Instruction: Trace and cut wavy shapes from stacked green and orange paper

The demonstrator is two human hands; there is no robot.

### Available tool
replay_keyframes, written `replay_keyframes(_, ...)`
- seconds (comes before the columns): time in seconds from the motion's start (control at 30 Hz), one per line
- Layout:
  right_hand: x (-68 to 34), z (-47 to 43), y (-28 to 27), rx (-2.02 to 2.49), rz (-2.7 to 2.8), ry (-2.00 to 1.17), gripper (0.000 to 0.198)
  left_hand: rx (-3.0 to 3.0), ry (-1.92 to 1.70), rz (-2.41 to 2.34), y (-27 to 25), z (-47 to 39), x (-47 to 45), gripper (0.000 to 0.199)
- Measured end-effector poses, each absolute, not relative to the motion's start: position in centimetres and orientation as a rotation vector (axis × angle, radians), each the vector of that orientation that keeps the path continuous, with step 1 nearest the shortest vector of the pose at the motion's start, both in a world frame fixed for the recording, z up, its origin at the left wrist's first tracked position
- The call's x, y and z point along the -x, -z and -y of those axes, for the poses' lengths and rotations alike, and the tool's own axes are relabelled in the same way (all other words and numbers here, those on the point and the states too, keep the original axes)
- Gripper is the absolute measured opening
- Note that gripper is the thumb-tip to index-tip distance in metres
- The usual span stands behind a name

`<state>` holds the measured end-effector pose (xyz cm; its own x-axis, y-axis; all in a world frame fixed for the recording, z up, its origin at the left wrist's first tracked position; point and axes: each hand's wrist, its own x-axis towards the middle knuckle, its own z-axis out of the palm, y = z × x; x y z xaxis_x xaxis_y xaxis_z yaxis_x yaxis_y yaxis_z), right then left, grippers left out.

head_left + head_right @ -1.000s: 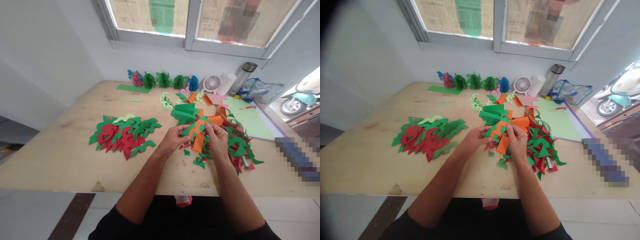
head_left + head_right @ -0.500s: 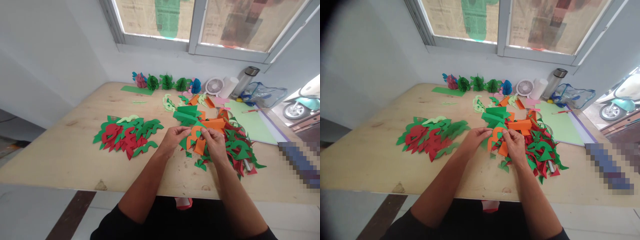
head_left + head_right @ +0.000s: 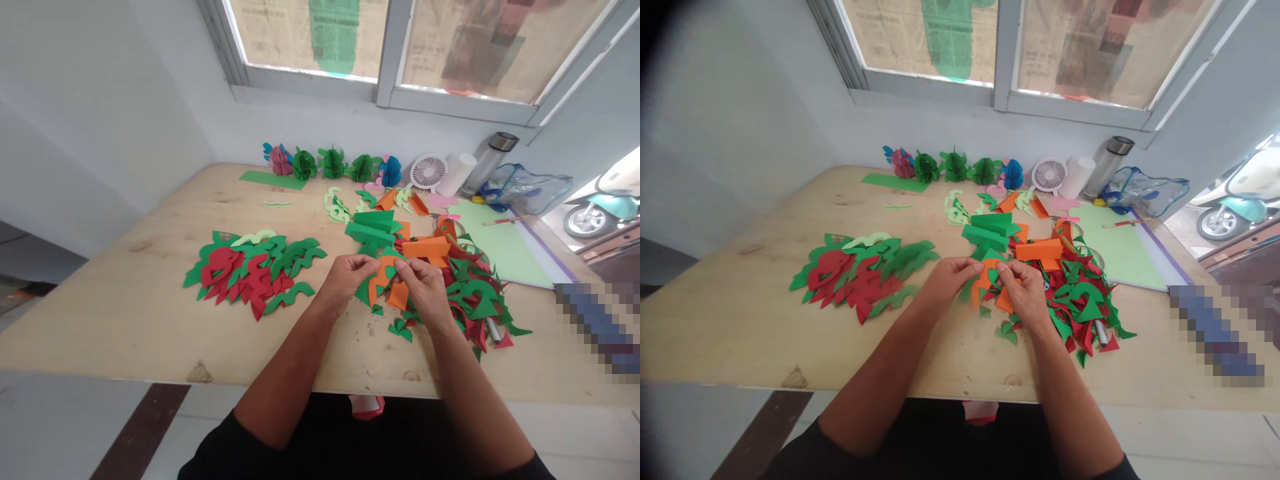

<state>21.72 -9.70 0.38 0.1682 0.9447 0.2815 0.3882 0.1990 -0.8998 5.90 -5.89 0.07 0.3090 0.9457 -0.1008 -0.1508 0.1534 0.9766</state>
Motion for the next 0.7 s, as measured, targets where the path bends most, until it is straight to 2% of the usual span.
replay_keyframes(0.3, -21.56, 9.72, -0.93, 1.307, 1.324, -0.740, 0.043, -1.124, -1.047, -0.983, -0.02, 5.86, -5.86, 0.036)
replay_keyframes(0.53, -21.55, 9.64, -0.47, 1.333, 1.321, -0.757, 0.031, -1.139, -1.040, -0.994, -0.30, 5.95, -5.94, 0.032)
replay_keyframes(0.7, -21.47, 9.57, -0.32, 1.332, 1.296, -0.756, 0.031, -1.147, -1.018, -0.995, -0.51, 6.01, -6.01, 0.030)
